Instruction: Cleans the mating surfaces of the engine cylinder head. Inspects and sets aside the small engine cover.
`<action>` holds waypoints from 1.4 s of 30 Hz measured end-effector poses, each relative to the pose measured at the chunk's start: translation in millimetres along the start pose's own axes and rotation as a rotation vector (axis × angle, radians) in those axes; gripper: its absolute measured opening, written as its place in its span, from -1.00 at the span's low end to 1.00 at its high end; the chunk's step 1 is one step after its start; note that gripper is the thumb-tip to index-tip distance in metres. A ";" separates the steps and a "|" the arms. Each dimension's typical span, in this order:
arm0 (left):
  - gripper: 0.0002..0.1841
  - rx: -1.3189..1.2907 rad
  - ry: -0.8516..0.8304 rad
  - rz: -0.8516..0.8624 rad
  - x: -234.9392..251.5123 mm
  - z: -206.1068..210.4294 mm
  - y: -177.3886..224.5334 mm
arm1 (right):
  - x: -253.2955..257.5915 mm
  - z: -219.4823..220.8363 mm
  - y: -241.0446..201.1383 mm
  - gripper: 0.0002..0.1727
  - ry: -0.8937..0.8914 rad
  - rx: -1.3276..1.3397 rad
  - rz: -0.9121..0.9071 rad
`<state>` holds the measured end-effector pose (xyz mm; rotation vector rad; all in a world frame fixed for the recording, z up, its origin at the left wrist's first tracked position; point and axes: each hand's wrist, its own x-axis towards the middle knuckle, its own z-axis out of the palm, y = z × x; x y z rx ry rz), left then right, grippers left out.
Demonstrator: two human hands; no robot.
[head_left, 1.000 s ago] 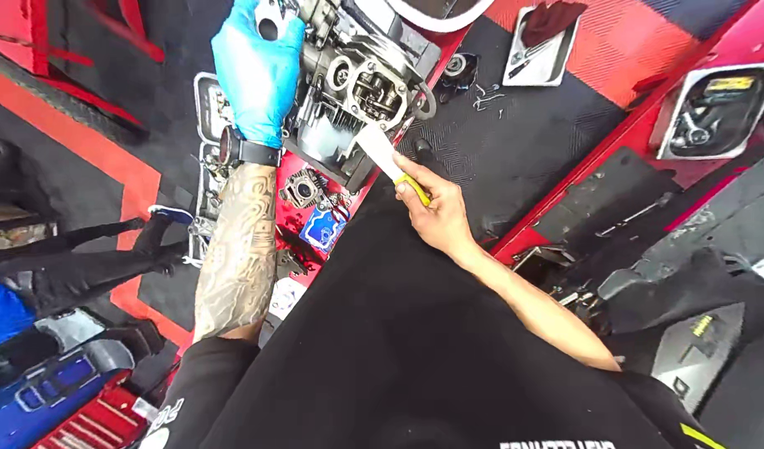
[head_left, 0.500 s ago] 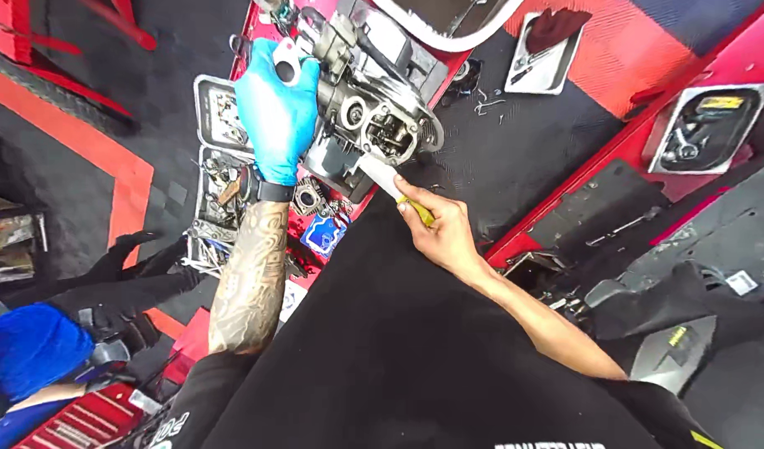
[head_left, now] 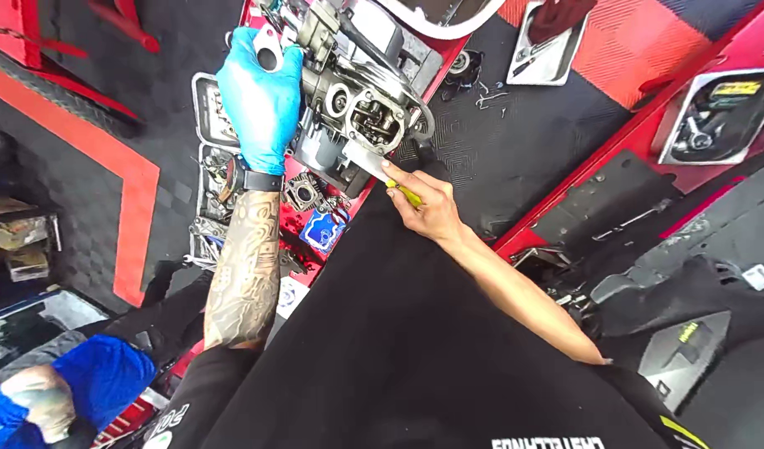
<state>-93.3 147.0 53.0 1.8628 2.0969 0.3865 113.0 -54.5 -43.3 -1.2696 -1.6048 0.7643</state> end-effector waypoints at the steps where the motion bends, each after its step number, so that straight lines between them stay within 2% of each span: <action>1: -0.53 -0.002 0.008 -0.003 -0.6 0.8 0.1 | -0.7 3.0 5.1 -0.57 0.021 0.001 -0.037; 6: -0.52 0.017 -0.024 0.001 -1.1 -3.4 -1.5 | -5.4 10.0 1.5 -0.56 0.040 -0.060 -0.063; 9: -0.42 0.003 -0.044 -0.005 -2.0 -11.5 -2.2 | -4.5 6.6 16.2 -0.60 0.057 -0.193 -0.221; 12: -0.29 -0.046 0.026 -0.046 -23.7 -28.1 1.6 | -7.2 -2.6 24.9 -0.65 0.084 -0.210 -0.401; 14: -0.41 -0.099 0.087 -0.058 -50.9 -39.0 4.8 | -19.1 -12.1 24.8 -0.65 0.074 -0.185 -0.447; 16: -0.56 -0.152 0.051 -0.050 -84.2 -41.6 7.4 | -40.2 -23.4 27.3 -0.60 0.063 -0.175 -0.401; 19: -0.59 -0.250 -0.134 -0.071 -134.7 -24.9 14.9 | -67.2 -42.3 34.1 -0.42 0.081 -0.225 -0.234; 22: -0.61 -0.356 -0.151 -0.150 -154.5 9.4 22.6 | -65.8 -63.0 42.1 -0.41 0.082 -0.269 -0.104; 25: -0.59 -0.357 -0.079 -0.221 -150.0 31.6 34.8 | -38.5 -85.2 48.2 -0.47 0.079 -0.284 -0.093; 28: -0.66 -0.323 -0.021 -0.286 -147.0 40.0 45.2 | 13.7 -109.3 56.9 -0.47 0.046 -0.310 -0.145; 31: -0.70 -0.327 0.063 -0.313 -156.3 49.5 54.6 | 75.7 -131.9 71.4 -0.48 -0.052 -0.302 -0.222; 34: -0.67 -0.329 0.078 -0.498 -159.5 54.6 70.0 | 134.5 -151.6 84.7 -0.47 -0.200 -0.271 -0.308; 37: -0.56 -0.272 0.096 -0.658 -152.2 51.9 84.5 | 183.8 -156.8 97.5 -0.48 -0.328 -0.249 -0.400; 42: -0.67 -0.153 0.080 -0.781 -149.4 41.5 114.6 | 227.6 -145.2 114.0 -0.49 -0.520 -0.085 -0.500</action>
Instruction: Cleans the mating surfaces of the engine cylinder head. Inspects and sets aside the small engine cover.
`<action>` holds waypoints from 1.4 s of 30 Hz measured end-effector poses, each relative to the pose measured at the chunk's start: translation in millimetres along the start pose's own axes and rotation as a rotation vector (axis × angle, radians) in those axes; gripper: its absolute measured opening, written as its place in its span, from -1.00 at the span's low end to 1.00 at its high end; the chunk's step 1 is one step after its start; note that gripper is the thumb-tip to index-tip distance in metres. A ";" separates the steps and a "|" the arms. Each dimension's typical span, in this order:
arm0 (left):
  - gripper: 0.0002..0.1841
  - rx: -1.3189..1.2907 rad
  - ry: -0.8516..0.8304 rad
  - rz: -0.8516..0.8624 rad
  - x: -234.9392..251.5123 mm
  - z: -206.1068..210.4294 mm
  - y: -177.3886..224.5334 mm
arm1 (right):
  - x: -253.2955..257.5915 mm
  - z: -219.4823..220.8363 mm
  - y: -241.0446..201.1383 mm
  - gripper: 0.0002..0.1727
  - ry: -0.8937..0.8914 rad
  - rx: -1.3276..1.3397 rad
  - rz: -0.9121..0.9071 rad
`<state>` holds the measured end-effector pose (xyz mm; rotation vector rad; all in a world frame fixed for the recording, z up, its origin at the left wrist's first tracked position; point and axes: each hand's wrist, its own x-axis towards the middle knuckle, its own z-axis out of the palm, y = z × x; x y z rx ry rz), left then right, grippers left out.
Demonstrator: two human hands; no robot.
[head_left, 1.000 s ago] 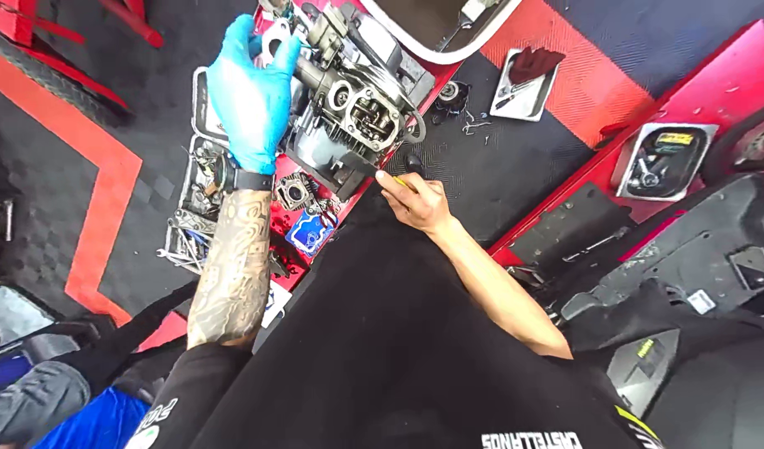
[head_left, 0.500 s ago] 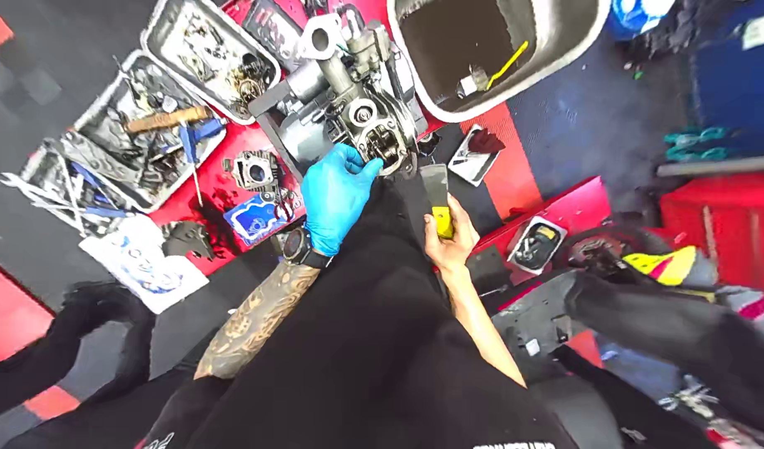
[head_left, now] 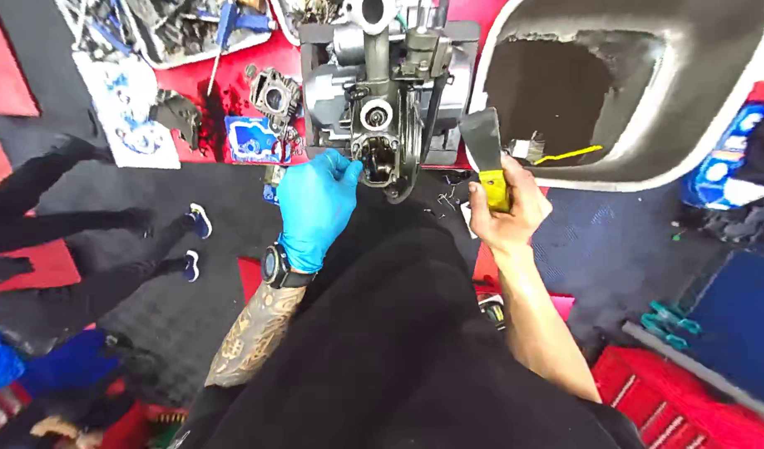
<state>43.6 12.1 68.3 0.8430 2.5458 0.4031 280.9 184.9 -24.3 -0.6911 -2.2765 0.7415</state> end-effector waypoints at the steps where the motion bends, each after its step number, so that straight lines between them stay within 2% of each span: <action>1: -0.71 -0.009 0.015 -0.013 -5.7 -0.5 1.9 | 3.5 -0.2 1.8 -0.50 -0.028 0.050 -0.017; 4: -0.76 -0.106 0.069 -0.045 -15.9 0.4 0.3 | 8.3 1.0 0.8 -0.53 -0.103 0.176 -0.054; 8: -0.65 -0.224 0.061 -0.121 -24.5 3.7 2.9 | -6.7 6.4 -3.4 -0.62 -0.238 0.352 -0.017; 13: -0.71 -0.177 0.113 -0.145 -25.2 9.1 21.0 | -1.0 14.4 -43.4 -0.74 -0.361 0.391 -0.016; 18: -0.75 -0.149 0.182 -0.120 -29.4 13.8 23.3 | 14.0 46.6 -82.2 -0.44 -0.428 0.362 -0.023; 21: -0.80 -0.159 0.198 -0.063 -29.2 14.1 15.5 | 10.5 62.8 -89.4 -0.39 -0.444 0.325 0.039; 25: -0.92 -0.242 -0.007 0.066 -20.5 -1.9 -7.7 | 6.6 67.9 -93.3 -0.47 -0.443 0.386 0.159; 28: -0.87 -0.273 -0.124 0.173 -10.1 -9.9 -25.1 | 11.6 68.6 -99.2 -0.55 -0.422 0.351 0.179; 33: -0.86 -0.255 -0.217 0.282 0.1 -22.0 -32.2 | 10.5 78.6 -103.7 -0.55 -0.311 0.215 0.067; 37: -0.83 -0.288 -0.271 0.335 10.2 -23.8 -35.2 | 11.5 84.5 -108.3 -0.77 -0.234 0.251 0.129; 42: -0.85 -0.353 -0.353 0.380 3.4 -40.5 -31.6 | 15.2 70.1 -116.9 -0.83 -0.288 0.385 0.145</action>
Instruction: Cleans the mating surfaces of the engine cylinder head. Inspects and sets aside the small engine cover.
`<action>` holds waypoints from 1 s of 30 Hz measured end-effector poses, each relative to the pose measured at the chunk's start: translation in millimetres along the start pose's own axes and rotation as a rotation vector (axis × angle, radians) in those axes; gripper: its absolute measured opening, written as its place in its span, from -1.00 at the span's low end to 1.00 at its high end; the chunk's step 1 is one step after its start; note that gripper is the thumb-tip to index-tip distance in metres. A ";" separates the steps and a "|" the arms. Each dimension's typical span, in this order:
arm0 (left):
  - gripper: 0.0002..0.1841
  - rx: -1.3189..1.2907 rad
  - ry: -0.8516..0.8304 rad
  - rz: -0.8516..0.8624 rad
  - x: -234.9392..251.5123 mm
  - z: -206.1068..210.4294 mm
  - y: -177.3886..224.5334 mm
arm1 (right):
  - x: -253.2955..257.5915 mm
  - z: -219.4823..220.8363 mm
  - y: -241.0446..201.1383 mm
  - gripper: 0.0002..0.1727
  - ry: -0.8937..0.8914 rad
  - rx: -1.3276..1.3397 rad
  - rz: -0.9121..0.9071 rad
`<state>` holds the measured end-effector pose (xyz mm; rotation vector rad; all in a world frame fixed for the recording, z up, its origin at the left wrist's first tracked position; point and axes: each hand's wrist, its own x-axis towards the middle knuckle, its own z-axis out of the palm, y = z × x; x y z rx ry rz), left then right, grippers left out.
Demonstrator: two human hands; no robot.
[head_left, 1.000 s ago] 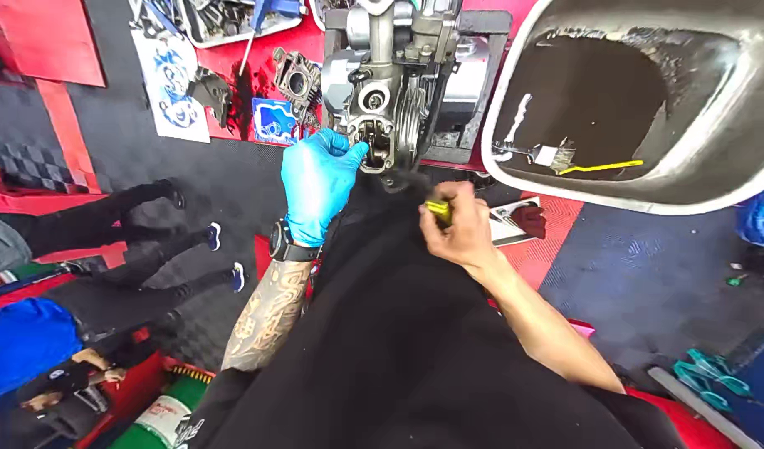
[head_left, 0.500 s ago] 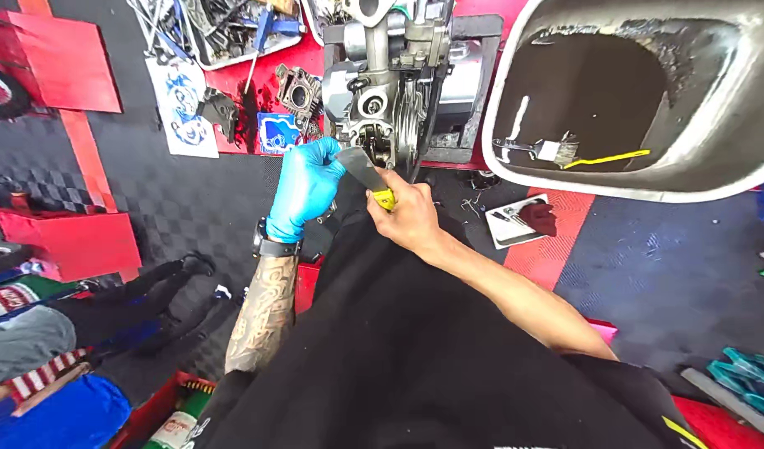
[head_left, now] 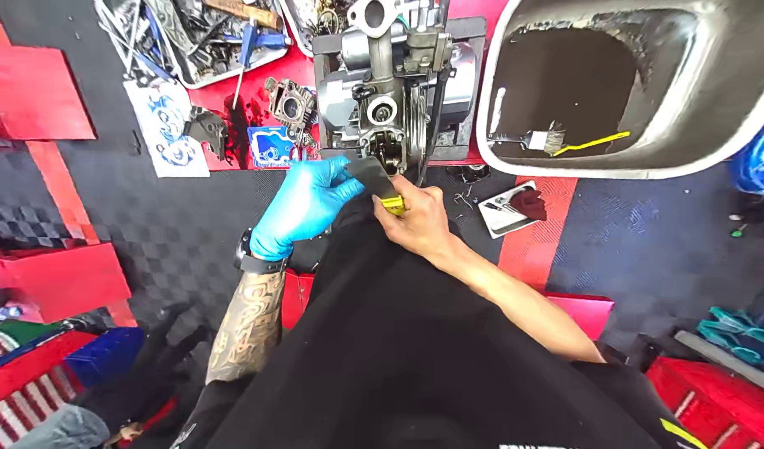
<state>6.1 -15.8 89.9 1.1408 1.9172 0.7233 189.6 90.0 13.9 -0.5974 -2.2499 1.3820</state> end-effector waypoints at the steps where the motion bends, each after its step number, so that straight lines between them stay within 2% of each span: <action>1: -0.86 -0.023 -0.039 0.001 -3.4 2.1 1.1 | -4.1 -7.3 0.8 -0.86 -0.041 0.038 0.001; 4: -0.81 -0.146 -0.174 0.010 -9.8 23.4 0.9 | -22.0 -36.6 16.4 -0.83 -0.188 0.104 0.009; 6: -0.78 -0.231 -0.281 -0.004 -10.3 37.1 -3.0 | -36.9 -58.1 25.8 -0.81 -0.256 0.201 0.114; 8: -0.74 -0.194 -0.334 -0.038 -8.0 44.3 -7.3 | -50.7 -80.4 34.5 -0.84 -0.258 0.350 0.253; 10: -0.75 -0.108 -0.319 -0.075 -3.5 45.2 -5.5 | -62.3 -102.5 48.0 -0.85 -0.220 0.377 0.333; 13: -0.79 -0.035 -0.269 -0.109 1.2 34.5 4.9 | -79.1 -125.7 67.1 -0.79 -0.229 -0.005 0.417; 14: -0.80 -0.025 -0.247 -0.111 3.1 28.2 8.9 | -82.9 -128.1 70.2 -0.70 -0.229 -0.124 0.427; 16: -0.83 0.000 -0.202 -0.095 7.8 10.3 17.0 | -88.2 -125.8 69.9 -0.42 -0.227 -0.234 0.448; 19: -0.81 0.038 -0.089 -0.067 19.2 -25.9 27.0 | -97.0 -102.0 51.7 -0.28 -0.170 -0.218 0.518; 23: -0.74 0.100 0.134 0.021 55.1 -68.6 25.2 | -107.0 -41.6 13.3 -0.44 0.109 -0.126 0.429; 26: -0.66 0.226 0.223 0.139 84.6 -88.2 12.1 | -110.4 9.9 -13.8 -0.43 0.288 -0.182 0.428; 28: -0.57 0.312 0.252 0.155 120.0 -92.3 10.6 | -109.7 41.9 -24.3 -0.41 0.370 -0.280 0.484; 30: -0.54 0.388 0.186 0.188 144.2 -86.3 9.5 | -110.8 71.3 -32.5 -0.40 0.452 -0.360 0.519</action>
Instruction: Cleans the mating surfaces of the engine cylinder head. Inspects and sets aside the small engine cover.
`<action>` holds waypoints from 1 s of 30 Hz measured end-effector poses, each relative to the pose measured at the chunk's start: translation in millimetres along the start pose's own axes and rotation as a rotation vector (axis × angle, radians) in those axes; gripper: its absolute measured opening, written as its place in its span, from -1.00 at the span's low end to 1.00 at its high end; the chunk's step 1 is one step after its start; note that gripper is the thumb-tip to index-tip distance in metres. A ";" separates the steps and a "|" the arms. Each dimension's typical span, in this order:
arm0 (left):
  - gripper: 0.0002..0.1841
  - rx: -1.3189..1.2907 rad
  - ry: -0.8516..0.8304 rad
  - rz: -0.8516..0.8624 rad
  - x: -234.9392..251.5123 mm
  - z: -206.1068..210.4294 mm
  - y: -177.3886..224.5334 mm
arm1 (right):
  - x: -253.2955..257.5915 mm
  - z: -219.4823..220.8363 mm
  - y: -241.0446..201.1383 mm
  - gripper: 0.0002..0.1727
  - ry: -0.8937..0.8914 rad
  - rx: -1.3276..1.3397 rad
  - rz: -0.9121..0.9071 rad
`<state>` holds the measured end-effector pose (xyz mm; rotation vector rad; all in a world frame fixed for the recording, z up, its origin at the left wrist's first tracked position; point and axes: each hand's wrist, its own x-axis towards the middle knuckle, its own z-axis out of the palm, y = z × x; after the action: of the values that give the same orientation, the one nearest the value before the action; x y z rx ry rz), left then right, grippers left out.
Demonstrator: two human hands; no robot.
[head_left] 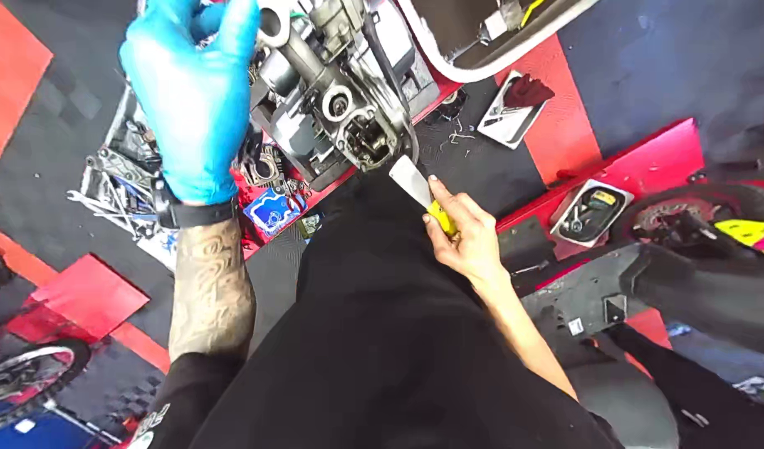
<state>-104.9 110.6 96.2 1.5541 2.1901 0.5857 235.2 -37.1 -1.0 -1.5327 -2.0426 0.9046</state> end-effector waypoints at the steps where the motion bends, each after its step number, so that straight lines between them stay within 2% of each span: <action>1: -0.54 0.015 -0.037 0.042 4.1 6.4 -0.4 | -7.3 9.0 -6.5 -0.39 0.041 -0.021 0.011; 4: -0.51 0.044 -0.087 0.156 12.6 20.4 4.4 | -13.0 31.2 -25.0 -0.42 0.149 -0.051 0.039; 8: -0.50 0.039 -0.107 0.210 24.1 26.0 4.6 | -7.6 48.8 -40.7 -0.47 0.225 -0.064 0.066; 12: -0.44 0.118 -0.141 0.180 26.7 27.1 5.1 | -8.7 57.7 -45.5 -0.48 0.268 -0.089 0.072; 16: -0.35 0.211 -0.178 0.081 28.6 31.6 5.3 | -7.4 58.7 -48.8 -0.49 0.292 -0.141 0.064; 20: -0.28 0.195 -0.187 0.037 32.1 39.7 3.6 | -2.9 52.2 -55.5 -0.48 0.256 -0.194 0.100; 24: -0.38 0.124 -0.109 0.105 31.3 50.1 -2.7 | 1.4 43.8 -64.7 -0.47 0.193 -0.281 0.121; 30: -0.41 0.094 -0.090 0.172 29.7 51.7 -6.0 | 5.8 35.3 -84.0 -0.45 0.097 -0.361 0.202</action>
<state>-91.0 142.6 47.5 1.7953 2.0574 0.4586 153.0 -55.0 34.5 -1.9601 -2.0897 0.5326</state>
